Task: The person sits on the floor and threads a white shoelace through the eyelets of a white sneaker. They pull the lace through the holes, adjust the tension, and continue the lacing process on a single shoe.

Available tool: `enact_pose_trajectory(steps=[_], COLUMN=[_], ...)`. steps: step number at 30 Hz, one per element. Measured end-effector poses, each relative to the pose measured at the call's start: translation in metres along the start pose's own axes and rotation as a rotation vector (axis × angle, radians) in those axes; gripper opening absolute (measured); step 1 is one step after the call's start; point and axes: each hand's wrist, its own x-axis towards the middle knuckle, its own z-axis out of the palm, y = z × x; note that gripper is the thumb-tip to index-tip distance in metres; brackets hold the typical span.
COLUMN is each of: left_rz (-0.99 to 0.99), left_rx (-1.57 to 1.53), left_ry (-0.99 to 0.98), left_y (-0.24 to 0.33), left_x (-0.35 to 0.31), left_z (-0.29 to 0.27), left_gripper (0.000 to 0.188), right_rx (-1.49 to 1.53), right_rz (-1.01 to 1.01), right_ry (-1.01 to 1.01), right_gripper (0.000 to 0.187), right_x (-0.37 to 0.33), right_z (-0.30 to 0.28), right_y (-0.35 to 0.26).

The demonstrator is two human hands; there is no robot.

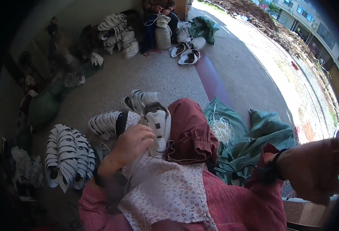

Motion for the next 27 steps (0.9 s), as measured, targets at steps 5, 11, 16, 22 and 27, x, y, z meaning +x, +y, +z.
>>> enact_pose_trajectory(steps=[5,11,16,22,27], left_rz=[-0.196,-0.176,-0.193,-0.235,-0.215], left_rx=[0.060,-0.085,-0.086,-0.370,-0.222], left_ry=[0.123,0.114,0.074,-0.013,-0.011], left_y=[-0.056,-0.089,-0.092,-0.118,-0.122], left_x=[-0.031,0.011,0.037,0.074,0.075], left_z=[0.004,0.018,0.016,0.032,0.044], left_gripper=[0.022,0.028,0.033,0.035,0.039], right_rx=[-0.525,-0.495,-0.061,-0.213,-0.241], right_rz=[1.211,1.812,2.118,2.368,2.450], right_ry=[-0.360,-0.665,-0.186,-0.734,-0.836], right_gripper=[0.028,0.049,0.045,0.034,0.031], right_x=[-0.234,-0.543,-0.590,-0.585,-0.517], right_z=[-0.057,-0.160,-0.094,-0.162,-0.160], right_y=[0.089,0.016,-0.031,-0.051,-0.020])
